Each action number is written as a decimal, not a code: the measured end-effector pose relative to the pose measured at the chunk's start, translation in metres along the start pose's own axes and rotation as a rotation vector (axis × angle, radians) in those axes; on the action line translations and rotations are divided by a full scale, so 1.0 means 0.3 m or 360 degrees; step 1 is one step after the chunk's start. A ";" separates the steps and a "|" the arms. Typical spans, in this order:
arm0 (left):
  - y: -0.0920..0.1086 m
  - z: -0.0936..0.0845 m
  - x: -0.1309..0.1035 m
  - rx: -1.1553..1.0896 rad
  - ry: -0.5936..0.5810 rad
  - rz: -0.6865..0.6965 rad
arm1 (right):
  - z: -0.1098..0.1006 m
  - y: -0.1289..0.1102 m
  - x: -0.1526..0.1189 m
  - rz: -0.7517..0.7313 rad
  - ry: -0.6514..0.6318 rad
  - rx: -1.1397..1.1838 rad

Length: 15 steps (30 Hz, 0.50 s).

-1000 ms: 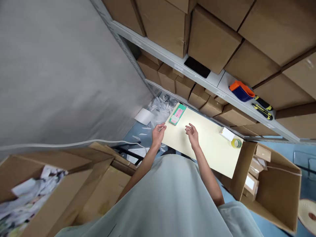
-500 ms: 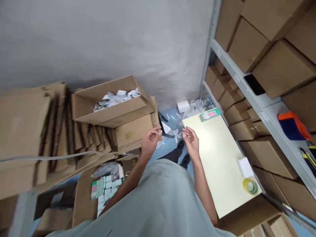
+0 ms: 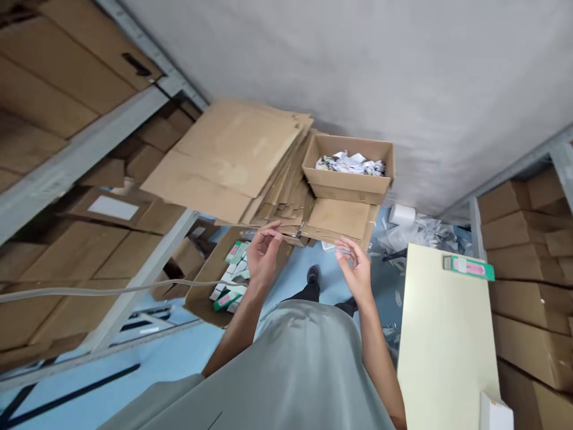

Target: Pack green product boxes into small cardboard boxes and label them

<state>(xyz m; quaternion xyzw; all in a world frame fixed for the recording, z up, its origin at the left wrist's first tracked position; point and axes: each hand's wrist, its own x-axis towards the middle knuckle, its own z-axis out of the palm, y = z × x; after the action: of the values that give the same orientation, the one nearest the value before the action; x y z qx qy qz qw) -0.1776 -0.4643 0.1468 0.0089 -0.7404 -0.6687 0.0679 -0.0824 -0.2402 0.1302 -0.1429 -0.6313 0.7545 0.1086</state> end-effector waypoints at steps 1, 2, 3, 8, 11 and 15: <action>-0.010 -0.064 0.023 0.0004 0.0066 0.0012 | 0.064 0.006 0.021 0.0008 -0.0054 -0.0022; -0.021 -0.129 0.048 0.0012 0.0129 0.0023 | 0.133 0.013 0.044 0.0012 -0.0105 -0.0046; -0.033 -0.196 0.076 0.0018 0.0187 0.0031 | 0.206 0.022 0.068 0.0009 -0.0151 -0.0070; -0.094 -0.510 0.238 -0.0103 0.0349 -0.0015 | 0.590 0.076 0.209 -0.0096 -0.0262 -0.0230; -0.132 -0.635 0.350 -0.0253 0.0315 -0.0052 | 0.786 0.118 0.310 -0.0200 -0.0216 -0.0392; -0.182 -0.684 0.498 -0.0561 0.0193 -0.0214 | 0.951 0.173 0.439 -0.0099 0.0019 -0.0514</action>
<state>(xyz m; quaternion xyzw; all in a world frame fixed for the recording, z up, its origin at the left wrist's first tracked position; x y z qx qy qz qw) -0.3067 -0.6886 0.1256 0.0866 -0.6041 -0.7893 0.0679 -0.3054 -0.4671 0.1150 -0.1434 -0.7477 0.6387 0.1113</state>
